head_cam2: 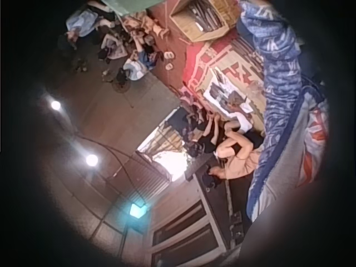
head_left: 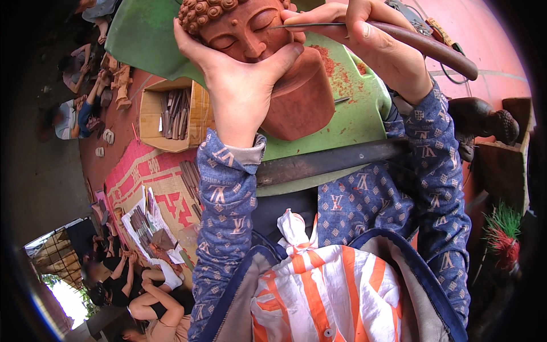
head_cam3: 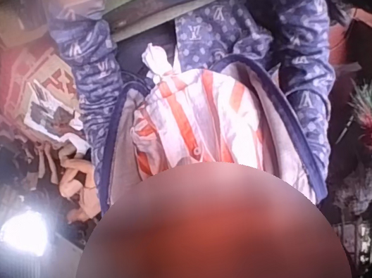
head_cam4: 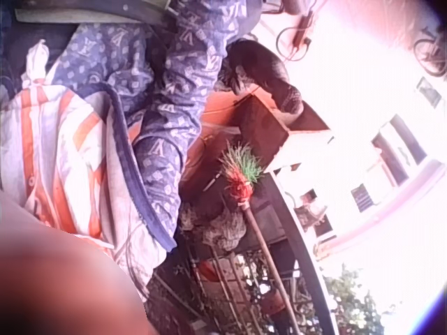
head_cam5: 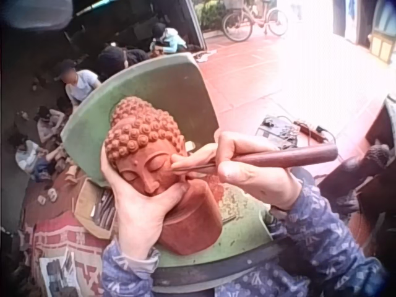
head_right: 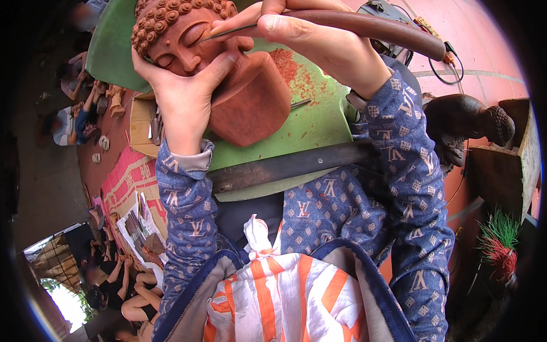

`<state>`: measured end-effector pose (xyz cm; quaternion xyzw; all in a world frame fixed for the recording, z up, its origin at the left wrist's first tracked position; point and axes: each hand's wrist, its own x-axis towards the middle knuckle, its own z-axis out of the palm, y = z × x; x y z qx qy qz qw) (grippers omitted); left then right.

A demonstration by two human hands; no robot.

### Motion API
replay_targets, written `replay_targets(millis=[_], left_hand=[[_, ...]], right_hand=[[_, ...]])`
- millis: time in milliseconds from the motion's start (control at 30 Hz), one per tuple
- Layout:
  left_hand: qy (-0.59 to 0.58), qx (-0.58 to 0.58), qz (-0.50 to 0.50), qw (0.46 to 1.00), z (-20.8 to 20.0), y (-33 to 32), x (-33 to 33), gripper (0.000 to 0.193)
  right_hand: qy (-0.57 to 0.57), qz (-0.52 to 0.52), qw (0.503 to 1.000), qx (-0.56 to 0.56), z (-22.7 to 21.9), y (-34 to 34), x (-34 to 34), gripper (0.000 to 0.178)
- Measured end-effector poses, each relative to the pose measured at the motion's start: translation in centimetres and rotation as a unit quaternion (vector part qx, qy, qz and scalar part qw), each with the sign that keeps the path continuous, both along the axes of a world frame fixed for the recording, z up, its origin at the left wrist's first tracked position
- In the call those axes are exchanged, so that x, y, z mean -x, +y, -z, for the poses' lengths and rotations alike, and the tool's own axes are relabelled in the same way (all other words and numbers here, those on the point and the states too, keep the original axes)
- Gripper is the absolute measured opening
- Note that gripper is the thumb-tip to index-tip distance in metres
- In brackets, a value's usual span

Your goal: The person selects a carving tool from a box and carves the face of a wooden Buddha head mounted on a green stand. They refine the eyes and nose area with a small chisel while seated on the floor among other workers.

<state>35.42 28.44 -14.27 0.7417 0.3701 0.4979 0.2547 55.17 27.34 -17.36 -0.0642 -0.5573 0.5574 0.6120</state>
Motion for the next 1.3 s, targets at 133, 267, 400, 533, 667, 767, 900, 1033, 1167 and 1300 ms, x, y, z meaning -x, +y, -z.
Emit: replay_targets(millis=[133,267,400,533,667,767,900,1033,1167,1300], left_hand=[[0.029,-0.013,-0.025,0.999,0.2,0.0,0.1,0.11],[0.016,-0.006,-0.014,1.0,0.2,0.0,0.2,0.11],[0.001,0.003,-0.013,1.0,0.2,0.0,0.2,0.11],[-0.026,0.03,0.007,0.999,0.3,-0.3,-0.1,0.111],[0.01,0.009,-0.024,1.0,0.5,-0.3,0.1,0.111],[0.02,0.003,-0.025,0.999,0.5,-0.3,0.3,0.111],[-0.002,-0.006,0.0,1.0,0.2,0.0,0.0,0.111],[-0.032,0.036,0.007,0.999,0.2,-0.1,0.0,0.112],[0.024,-0.013,-0.015,1.0,0.2,0.1,0.2,0.114],[-0.003,0.012,-0.019,1.0,0.2,0.0,0.0,0.115]], right_hand=[[-0.019,0.015,1.0,-0.001,-0.3,-0.3,0.0,0.023],[-0.058,0.05,0.997,0.001,-1.8,-1.6,0.3,0.024],[-0.057,0.055,0.997,-0.004,-1.1,-1.2,0.5,0.023],[-0.024,0.017,0.999,0.016,-0.3,-0.6,0.3,0.023],[-0.06,0.017,0.998,0.014,-1.5,-1.3,0.3,0.023],[-0.072,0.039,0.997,0.011,-1.8,-1.8,0.5,0.024],[-0.015,0.017,1.0,0.02,-1.4,-1.3,0.5,0.024],[-0.019,0.023,0.999,0.024,-1.6,-1.4,0.4,0.023],[-0.042,0.043,0.998,0.014,-1.8,-1.6,0.3,0.023],[-0.089,0.081,0.993,-0.021,-2.0,-1.9,0.5,0.022]])
